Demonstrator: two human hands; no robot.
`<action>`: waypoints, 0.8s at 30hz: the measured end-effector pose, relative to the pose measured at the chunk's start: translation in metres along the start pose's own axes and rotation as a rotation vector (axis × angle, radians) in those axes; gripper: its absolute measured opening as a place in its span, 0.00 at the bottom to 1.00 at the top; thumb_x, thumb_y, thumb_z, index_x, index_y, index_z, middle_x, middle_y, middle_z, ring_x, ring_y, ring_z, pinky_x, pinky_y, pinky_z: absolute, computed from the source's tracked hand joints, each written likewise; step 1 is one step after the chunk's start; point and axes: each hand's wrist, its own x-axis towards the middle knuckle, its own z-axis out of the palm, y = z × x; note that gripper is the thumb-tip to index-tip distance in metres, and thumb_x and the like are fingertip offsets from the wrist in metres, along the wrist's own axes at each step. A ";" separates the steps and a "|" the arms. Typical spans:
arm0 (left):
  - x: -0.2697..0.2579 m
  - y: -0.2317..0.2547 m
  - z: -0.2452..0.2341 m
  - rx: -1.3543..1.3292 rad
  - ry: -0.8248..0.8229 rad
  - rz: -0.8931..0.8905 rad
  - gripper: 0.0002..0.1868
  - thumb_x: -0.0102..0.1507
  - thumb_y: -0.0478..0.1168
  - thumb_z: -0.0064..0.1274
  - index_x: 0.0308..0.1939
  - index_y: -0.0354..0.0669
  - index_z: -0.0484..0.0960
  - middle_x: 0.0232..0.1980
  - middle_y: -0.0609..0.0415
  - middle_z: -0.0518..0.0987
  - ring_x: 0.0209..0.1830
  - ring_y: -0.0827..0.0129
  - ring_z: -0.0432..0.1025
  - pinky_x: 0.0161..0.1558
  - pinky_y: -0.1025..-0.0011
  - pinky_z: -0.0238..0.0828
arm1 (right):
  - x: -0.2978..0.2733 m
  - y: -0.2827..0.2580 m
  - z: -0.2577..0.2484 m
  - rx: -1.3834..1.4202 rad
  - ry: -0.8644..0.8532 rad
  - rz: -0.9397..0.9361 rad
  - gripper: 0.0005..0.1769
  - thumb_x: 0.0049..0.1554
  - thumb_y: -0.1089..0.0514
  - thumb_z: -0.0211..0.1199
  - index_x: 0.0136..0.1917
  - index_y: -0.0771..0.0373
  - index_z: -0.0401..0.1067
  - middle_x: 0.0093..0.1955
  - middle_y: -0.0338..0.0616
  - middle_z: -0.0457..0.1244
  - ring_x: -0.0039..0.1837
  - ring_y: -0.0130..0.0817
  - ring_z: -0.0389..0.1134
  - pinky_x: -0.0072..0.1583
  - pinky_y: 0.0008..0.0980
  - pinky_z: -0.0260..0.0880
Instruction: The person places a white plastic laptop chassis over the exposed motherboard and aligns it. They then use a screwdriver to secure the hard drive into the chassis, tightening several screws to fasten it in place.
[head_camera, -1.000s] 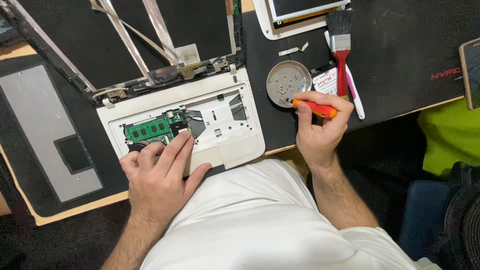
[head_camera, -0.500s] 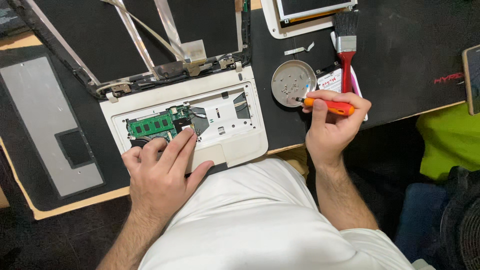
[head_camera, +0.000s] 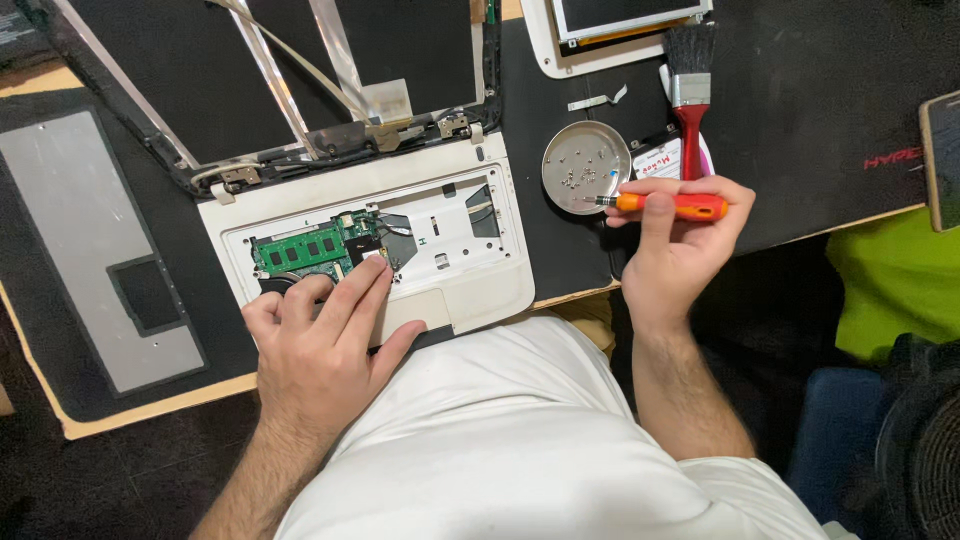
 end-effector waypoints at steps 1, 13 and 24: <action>0.002 0.000 0.000 0.000 0.002 -0.001 0.32 0.77 0.74 0.67 0.68 0.56 0.99 0.77 0.72 0.91 0.60 0.58 0.77 0.61 0.50 0.63 | 0.000 0.001 -0.001 0.000 -0.001 -0.002 0.18 0.85 0.53 0.62 0.68 0.58 0.53 0.55 0.73 0.72 0.48 0.52 0.76 0.52 0.45 0.87; 0.005 -0.001 -0.006 -0.064 -0.010 -0.002 0.32 0.79 0.71 0.65 0.68 0.49 0.97 0.76 0.65 0.90 0.58 0.58 0.76 0.54 0.51 0.62 | -0.015 -0.061 0.079 0.316 -0.458 0.224 0.29 0.76 0.72 0.67 0.71 0.50 0.50 0.60 0.70 0.73 0.58 0.53 0.81 0.59 0.39 0.88; 0.003 -0.001 -0.004 -0.027 -0.011 -0.016 0.36 0.78 0.77 0.65 0.69 0.51 0.96 0.74 0.68 0.89 0.60 0.59 0.75 0.52 0.53 0.65 | -0.021 -0.051 0.125 0.005 -0.700 0.047 0.20 0.77 0.68 0.70 0.68 0.63 0.58 0.59 0.58 0.76 0.62 0.42 0.84 0.66 0.34 0.87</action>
